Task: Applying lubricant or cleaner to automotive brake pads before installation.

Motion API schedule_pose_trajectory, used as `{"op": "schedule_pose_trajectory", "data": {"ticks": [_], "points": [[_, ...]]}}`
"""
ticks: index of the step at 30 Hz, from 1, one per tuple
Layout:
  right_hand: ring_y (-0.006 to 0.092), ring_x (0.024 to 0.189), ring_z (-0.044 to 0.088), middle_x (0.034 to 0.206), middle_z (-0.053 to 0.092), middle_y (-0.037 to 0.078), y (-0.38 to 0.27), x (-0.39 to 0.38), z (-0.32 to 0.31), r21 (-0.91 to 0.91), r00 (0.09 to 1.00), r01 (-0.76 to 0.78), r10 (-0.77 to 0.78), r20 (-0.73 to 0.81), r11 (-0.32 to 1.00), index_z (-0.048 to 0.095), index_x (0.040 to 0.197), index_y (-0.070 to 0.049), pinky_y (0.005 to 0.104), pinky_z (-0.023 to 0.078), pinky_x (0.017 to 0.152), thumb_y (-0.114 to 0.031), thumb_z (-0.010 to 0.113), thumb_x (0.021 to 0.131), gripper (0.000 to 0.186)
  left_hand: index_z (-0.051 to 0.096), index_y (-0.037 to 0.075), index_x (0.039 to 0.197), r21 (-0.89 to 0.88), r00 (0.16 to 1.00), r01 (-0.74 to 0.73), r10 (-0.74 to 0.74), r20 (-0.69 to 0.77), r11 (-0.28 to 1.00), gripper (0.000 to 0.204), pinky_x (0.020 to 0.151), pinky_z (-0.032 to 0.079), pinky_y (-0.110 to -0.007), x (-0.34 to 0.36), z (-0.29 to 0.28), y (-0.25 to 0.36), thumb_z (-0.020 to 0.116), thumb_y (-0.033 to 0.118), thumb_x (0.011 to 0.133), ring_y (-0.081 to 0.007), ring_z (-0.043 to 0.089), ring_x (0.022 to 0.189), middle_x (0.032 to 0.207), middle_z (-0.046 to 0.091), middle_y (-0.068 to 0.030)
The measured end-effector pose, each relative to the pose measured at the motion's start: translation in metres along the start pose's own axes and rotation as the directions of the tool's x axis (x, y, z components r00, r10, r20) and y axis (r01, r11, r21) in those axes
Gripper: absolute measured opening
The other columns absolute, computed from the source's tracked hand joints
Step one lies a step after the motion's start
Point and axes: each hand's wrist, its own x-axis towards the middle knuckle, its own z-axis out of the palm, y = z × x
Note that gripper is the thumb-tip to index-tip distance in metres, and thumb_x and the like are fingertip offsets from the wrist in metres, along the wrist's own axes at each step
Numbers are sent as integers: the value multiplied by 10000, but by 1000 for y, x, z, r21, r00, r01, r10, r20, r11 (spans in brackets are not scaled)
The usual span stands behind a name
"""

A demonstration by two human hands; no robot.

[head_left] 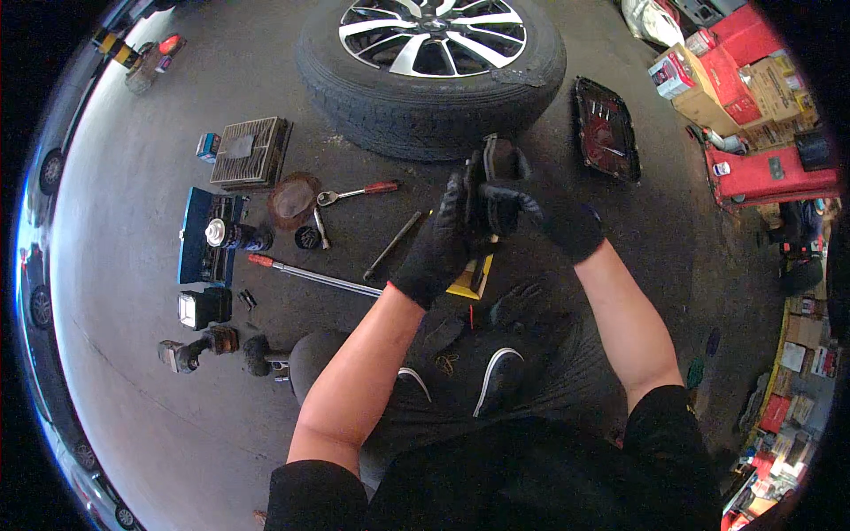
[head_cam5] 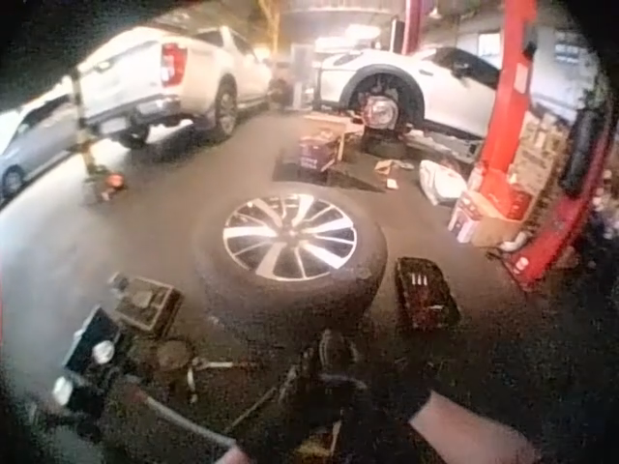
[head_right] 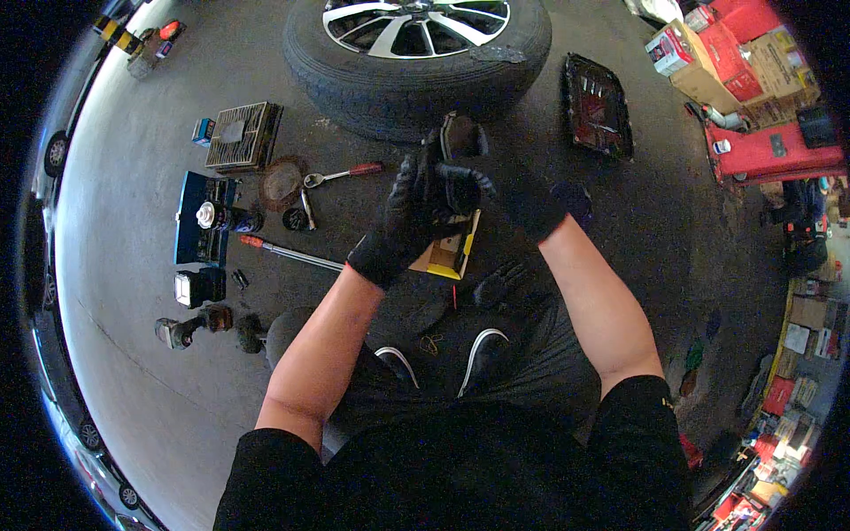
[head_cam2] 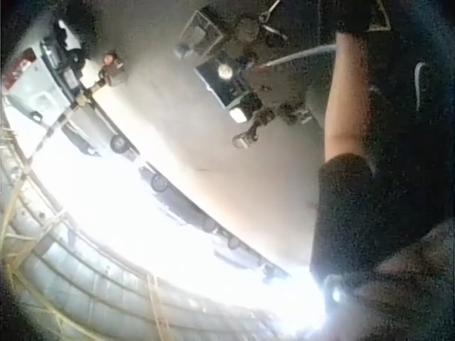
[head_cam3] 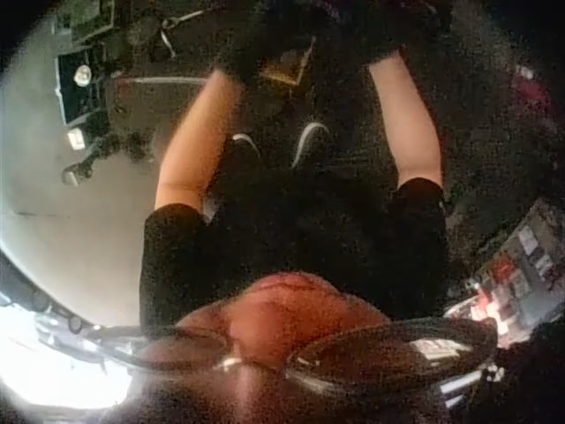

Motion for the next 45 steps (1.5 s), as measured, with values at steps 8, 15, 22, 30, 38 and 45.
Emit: {"op": "schedule_pose_trajectory", "data": {"ticks": [8,15,22,30,38,45], "points": [[173,1168,575,1310,590,98,-14,-32,13,187,994,-82,93,-50,979,512,1368,-15,334,460,1027,-130,701,906,512,597,30,1252,-243,929,166,-68,365,956,554,1018,484,-400,-17,2,9,407,509,1047,-257,628,1130,1267,628,-141],[178,1229,537,1339,574,85,-28,-44,34,110,997,55,-48,-65,992,471,1422,-23,341,430,1072,-123,773,822,679,485,63,1429,665,851,-492,150,503,561,445,1012,461,-330,-42,-17,23,540,235,1022,-154,569,1173,1385,545,-69],[191,1239,524,1365,555,87,-28,-43,29,197,997,68,-60,-44,978,478,1425,-25,351,410,1093,-113,800,795,713,270,99,1563,184,939,-191,125,321,964,698,1009,490,-367,-51,4,31,627,114,962,-185,612,1159,1426,508,-80],[156,1170,555,1306,582,70,-55,-50,26,158,992,36,-17,-122,987,479,1431,-33,319,473,1010,-121,771,831,673,420,69,1474,100,922,-33,-8,388,994,517,1002,505,-359,-48,-10,18,591,118,988,-197,625,1147,1302,602,-95],[204,1098,627,1259,620,114,-32,-49,6,469,998,55,-47,-28,881,422,1474,-27,346,501,992,-125,562,899,600,492,-28,1374,316,898,-275,125,422,908,390,1011,519,-409,-49,-27,15,469,187,1050,-269,631,1153,1317,591,-172],[288,1124,647,1317,606,175,-30,-45,4,736,998,7,-46,32,677,391,1491,-22,399,507,1020,-127,500,866,644,352,26,1513,-342,907,281,-131,401,897,584,1160,319,-556,-53,-19,33,387,335,1019,-428,494,1314,1507,432,-219]]}}
